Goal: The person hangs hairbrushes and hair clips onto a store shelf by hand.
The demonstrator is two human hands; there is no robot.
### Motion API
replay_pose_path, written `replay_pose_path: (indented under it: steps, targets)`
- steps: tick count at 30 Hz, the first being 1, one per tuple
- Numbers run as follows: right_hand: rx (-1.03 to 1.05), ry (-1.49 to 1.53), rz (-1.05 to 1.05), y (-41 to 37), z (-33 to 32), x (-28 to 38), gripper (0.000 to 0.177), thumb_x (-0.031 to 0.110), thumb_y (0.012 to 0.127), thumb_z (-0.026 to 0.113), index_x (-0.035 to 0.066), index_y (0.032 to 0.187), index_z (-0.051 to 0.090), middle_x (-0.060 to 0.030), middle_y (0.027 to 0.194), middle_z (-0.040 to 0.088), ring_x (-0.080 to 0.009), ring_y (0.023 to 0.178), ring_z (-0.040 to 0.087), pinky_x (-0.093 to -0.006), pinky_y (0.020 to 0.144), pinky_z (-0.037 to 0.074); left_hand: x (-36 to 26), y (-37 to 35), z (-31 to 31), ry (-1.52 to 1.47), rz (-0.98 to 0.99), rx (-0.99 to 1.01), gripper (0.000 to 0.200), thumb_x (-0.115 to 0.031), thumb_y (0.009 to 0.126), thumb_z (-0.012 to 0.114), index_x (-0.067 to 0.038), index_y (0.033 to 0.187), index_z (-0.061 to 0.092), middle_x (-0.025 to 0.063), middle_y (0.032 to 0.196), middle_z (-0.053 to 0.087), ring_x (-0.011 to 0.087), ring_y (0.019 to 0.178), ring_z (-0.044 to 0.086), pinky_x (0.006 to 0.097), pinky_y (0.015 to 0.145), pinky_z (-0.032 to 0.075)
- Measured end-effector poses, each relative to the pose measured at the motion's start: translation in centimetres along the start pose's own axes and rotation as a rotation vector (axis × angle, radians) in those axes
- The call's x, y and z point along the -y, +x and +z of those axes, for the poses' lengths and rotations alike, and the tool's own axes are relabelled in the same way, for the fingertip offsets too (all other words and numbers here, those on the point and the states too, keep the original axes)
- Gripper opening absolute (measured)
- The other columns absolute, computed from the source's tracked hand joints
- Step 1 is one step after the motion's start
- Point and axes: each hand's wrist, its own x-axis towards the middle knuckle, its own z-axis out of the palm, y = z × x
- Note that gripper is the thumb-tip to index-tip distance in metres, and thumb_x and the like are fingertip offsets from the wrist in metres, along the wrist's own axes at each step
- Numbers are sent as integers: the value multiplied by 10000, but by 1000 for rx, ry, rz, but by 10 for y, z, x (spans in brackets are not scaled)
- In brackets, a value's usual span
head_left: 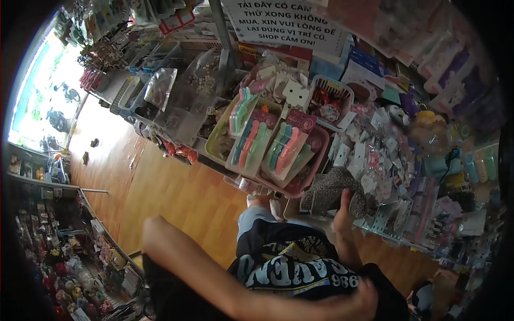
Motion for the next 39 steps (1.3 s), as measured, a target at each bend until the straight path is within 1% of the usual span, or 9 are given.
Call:
replay_pose_path:
  steps: [6, 8, 15, 20, 25, 31, 35, 37, 39]
  targets:
    - [510, 340, 7, 4, 1, 37, 375, 78, 829, 562, 6, 1183, 458, -98, 1166, 498, -183, 1064, 472, -318, 926, 363, 151, -59, 141, -67, -1034, -219, 426, -351, 762, 592, -33, 1042, 541, 153, 1001, 520, 328, 941, 481, 419, 809, 384]
    - [648, 272, 39, 7, 3, 45, 438, 71, 772, 636, 7, 1172, 468, -99, 1162, 500, -184, 1065, 474, -311, 907, 382, 166, -82, 161, -104, -1264, 10, 454, -374, 774, 599, -14, 1043, 531, 173, 1047, 509, 334, 1007, 453, 408, 873, 357]
    - [726, 433, 98, -1, 21, 42, 482, 122, 750, 689, 23, 1165, 467, -79, 1117, 513, -167, 1005, 497, -297, 875, 397, 175, -102, 177, -106, -1216, -10, 554, -459, 706, 641, -10, 1013, 535, 156, 1015, 511, 322, 950, 487, 417, 816, 391]
    - [633, 401, 426, 20, 71, 83, 372, 128, 810, 608, 28, 1146, 484, -64, 1134, 499, -156, 1035, 457, -298, 902, 363, 101, -53, 136, -1070, -1252, -728, 417, -111, 730, 668, -23, 1033, 394, 106, 1062, 473, 161, 893, 517, 319, 729, 450]
    - [572, 26, -236, 30, 114, 49, 269, 123, 842, 517, 58, 1099, 560, -130, 1059, 560, -323, 985, 519, -358, 858, 393, 24, -47, 128, -975, -1213, -807, 380, -132, 770, 577, -27, 1061, 355, 103, 1080, 417, 178, 1016, 432, 311, 861, 375]
    - [464, -317, -879, 12, 122, 62, 316, 99, 834, 482, 88, 1141, 557, -140, 1027, 583, -300, 957, 547, -373, 838, 401, 10, -71, 115, -1221, -1299, -1099, 501, -192, 788, 562, -33, 1186, 303, 98, 1173, 364, 189, 1079, 387, 293, 903, 332]
    - [610, -116, -898, -2, 134, 69, 270, 116, 877, 449, 66, 1117, 564, -144, 1018, 582, -292, 934, 555, -353, 819, 408, 32, -74, 107, -1822, -1264, -1184, 664, -375, 821, 471, -17, 1330, 242, 164, 1216, 422, 237, 1096, 445, 333, 916, 369]
    - [918, 121, -285, -7, 131, 82, 240, 114, 898, 437, 53, 1082, 578, -145, 991, 584, -278, 922, 557, -334, 800, 414, 40, -68, 101, -1923, -1055, -1194, 661, -425, 829, 431, -11, 1320, 273, 180, 1185, 461, 253, 1088, 463, 348, 918, 379]
    - [815, 43, -335, -18, 135, 55, 226, 119, 889, 462, 55, 1067, 585, -144, 979, 584, -266, 912, 562, -327, 794, 416, 40, -80, 105, -1864, -1137, -1287, 623, -454, 843, 369, 10, 1257, 348, 169, 1082, 521, 268, 1077, 476, 366, 932, 376]
